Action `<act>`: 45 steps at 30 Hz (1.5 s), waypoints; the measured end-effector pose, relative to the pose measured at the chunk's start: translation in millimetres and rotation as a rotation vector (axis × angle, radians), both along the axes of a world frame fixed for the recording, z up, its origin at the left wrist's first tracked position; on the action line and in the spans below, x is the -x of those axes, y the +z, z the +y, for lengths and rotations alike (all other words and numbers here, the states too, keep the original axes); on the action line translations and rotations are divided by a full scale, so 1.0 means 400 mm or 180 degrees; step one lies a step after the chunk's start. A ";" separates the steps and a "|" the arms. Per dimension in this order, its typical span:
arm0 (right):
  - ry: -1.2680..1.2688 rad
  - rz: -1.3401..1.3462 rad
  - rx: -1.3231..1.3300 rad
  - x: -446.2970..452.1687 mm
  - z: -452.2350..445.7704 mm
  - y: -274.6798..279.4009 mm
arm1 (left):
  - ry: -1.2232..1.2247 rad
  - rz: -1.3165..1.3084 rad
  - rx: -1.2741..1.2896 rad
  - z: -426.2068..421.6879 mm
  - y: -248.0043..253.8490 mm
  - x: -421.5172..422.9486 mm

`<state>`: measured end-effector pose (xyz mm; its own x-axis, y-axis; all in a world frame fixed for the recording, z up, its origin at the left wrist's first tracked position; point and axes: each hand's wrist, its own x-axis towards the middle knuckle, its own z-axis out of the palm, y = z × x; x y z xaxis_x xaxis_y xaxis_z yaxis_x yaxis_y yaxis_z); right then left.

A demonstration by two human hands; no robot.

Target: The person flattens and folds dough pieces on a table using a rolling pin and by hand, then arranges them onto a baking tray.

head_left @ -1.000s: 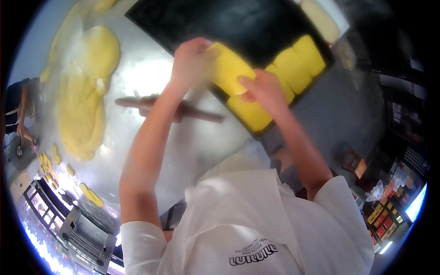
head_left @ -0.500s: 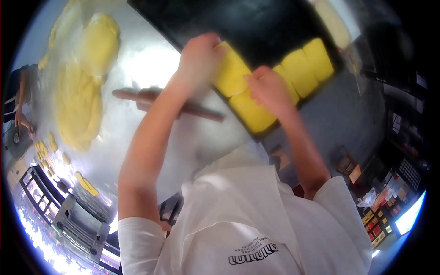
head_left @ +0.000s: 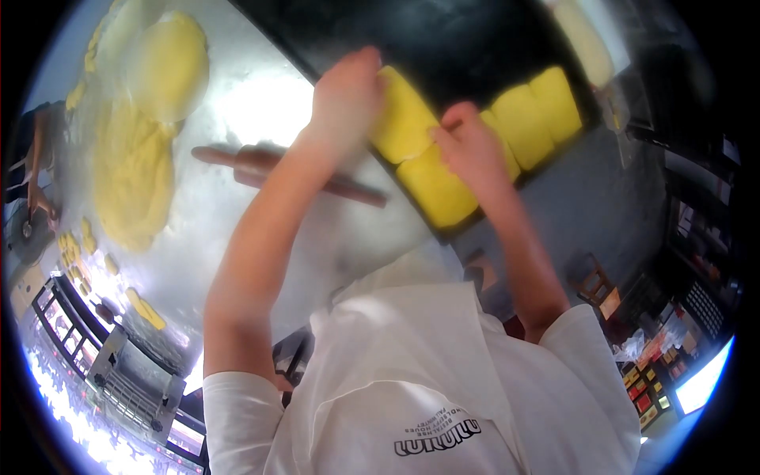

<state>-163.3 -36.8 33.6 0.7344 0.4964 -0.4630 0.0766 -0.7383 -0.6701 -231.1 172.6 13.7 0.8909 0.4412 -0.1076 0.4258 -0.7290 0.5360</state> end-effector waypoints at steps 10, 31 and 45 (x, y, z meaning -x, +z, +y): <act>0.0931 0.0019 0.0219 -0.020 0.005 0.010 | -0.0648 -0.0697 -0.0692 0.056 0.015 0.071; 0.1907 -0.1252 -0.1163 -0.160 0.238 -0.075 | -0.0253 0.0186 -0.1186 -0.180 0.047 0.190; 0.1132 -0.0971 -0.1512 -0.138 0.193 -0.024 | -0.0035 -0.0018 -0.0727 -0.175 0.141 0.211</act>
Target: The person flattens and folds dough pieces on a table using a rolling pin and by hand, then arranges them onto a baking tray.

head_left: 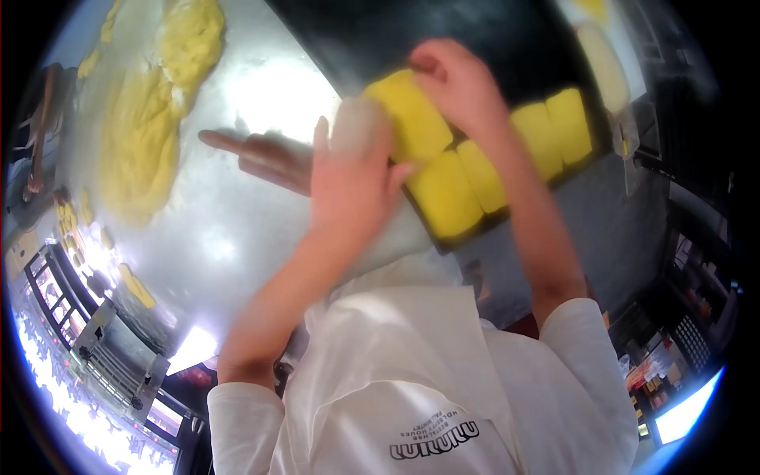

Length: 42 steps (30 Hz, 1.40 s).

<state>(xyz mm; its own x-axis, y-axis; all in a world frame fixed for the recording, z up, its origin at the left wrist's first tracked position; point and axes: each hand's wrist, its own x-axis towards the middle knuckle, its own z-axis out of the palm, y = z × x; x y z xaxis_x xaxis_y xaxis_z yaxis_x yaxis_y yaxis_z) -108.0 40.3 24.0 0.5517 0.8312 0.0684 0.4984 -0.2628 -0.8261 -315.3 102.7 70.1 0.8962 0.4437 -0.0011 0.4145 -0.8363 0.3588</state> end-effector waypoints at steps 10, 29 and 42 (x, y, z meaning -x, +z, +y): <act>0.1045 -0.0341 0.1256 0.087 -0.143 0.052 | 0.0367 -0.0835 0.0770 -0.031 0.010 0.211; 0.1095 -0.0501 0.1736 0.123 -0.078 0.031 | 0.0734 -0.1059 0.1240 -0.105 -0.014 0.280; 0.1055 -0.0629 0.2071 0.135 -0.039 0.042 | 0.0834 -0.1275 0.1233 -0.092 -0.047 0.380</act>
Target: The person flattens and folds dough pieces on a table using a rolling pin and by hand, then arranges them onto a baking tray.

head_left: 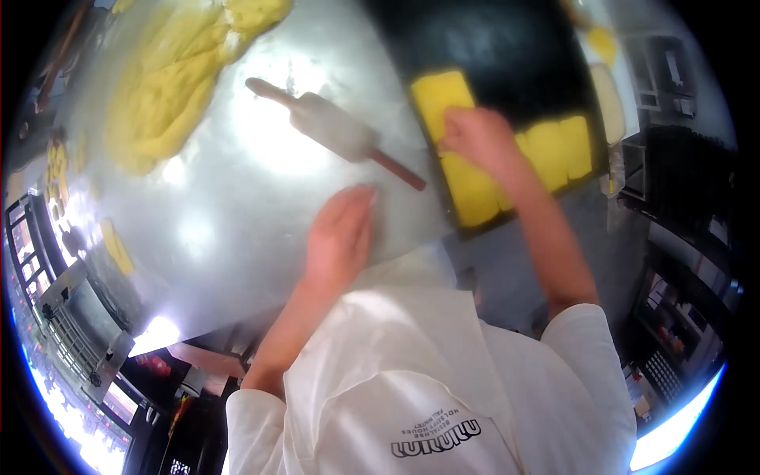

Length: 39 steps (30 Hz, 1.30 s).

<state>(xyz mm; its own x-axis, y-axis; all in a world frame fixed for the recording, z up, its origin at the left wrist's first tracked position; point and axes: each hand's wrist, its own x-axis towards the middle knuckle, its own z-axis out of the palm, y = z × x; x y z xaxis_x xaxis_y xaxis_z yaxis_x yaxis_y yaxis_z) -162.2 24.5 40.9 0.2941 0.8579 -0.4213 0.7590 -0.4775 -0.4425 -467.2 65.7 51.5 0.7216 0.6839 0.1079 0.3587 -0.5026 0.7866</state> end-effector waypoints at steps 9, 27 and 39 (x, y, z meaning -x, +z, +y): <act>-0.0212 0.0167 -0.0639 -0.098 -0.114 -0.197 | 0.0040 -0.0232 -0.0159 0.028 -0.098 0.168; -0.0100 -0.0497 -0.1220 0.480 0.136 0.063 | 0.4241 0.1182 -0.1540 0.772 -0.231 1.400; -0.0879 -0.0739 -0.1732 0.528 0.050 -0.099 | 0.2388 0.3171 0.0271 1.037 -0.315 1.711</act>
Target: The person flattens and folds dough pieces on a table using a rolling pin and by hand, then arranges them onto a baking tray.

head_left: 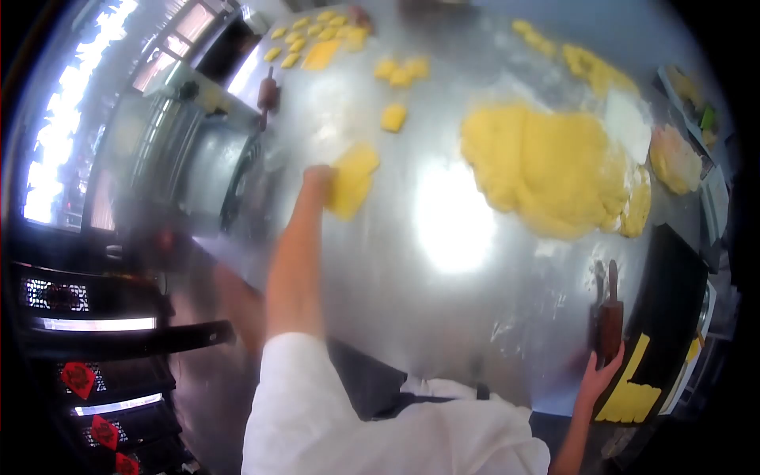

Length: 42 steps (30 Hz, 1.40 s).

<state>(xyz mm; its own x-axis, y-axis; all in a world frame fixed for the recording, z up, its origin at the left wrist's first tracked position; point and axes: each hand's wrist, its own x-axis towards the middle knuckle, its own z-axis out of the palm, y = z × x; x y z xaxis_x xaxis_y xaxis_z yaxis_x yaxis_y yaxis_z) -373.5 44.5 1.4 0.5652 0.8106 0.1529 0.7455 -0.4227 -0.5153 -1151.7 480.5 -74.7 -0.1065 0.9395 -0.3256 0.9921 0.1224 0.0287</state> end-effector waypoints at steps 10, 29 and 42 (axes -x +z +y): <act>-0.0555 -0.0484 0.0281 0.037 0.034 -0.039 | 0.1624 -0.1954 -0.3066 -0.075 0.113 -0.251; -0.0709 0.0812 0.0663 0.085 0.090 0.122 | 0.0654 -0.4205 -0.0020 -0.757 0.198 -1.156; -0.1292 0.4253 -0.0592 0.448 0.066 0.081 | -0.1301 -0.2604 -0.1491 -0.632 0.123 -1.178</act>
<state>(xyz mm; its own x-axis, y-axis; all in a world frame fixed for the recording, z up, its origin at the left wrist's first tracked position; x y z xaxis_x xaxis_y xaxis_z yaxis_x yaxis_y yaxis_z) -552.6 70.8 33.8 0.5534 0.5860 -0.5919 -0.4993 -0.3354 -0.7989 -680.7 227.6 -25.4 0.3398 0.9056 0.2537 0.6106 -0.4176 0.6729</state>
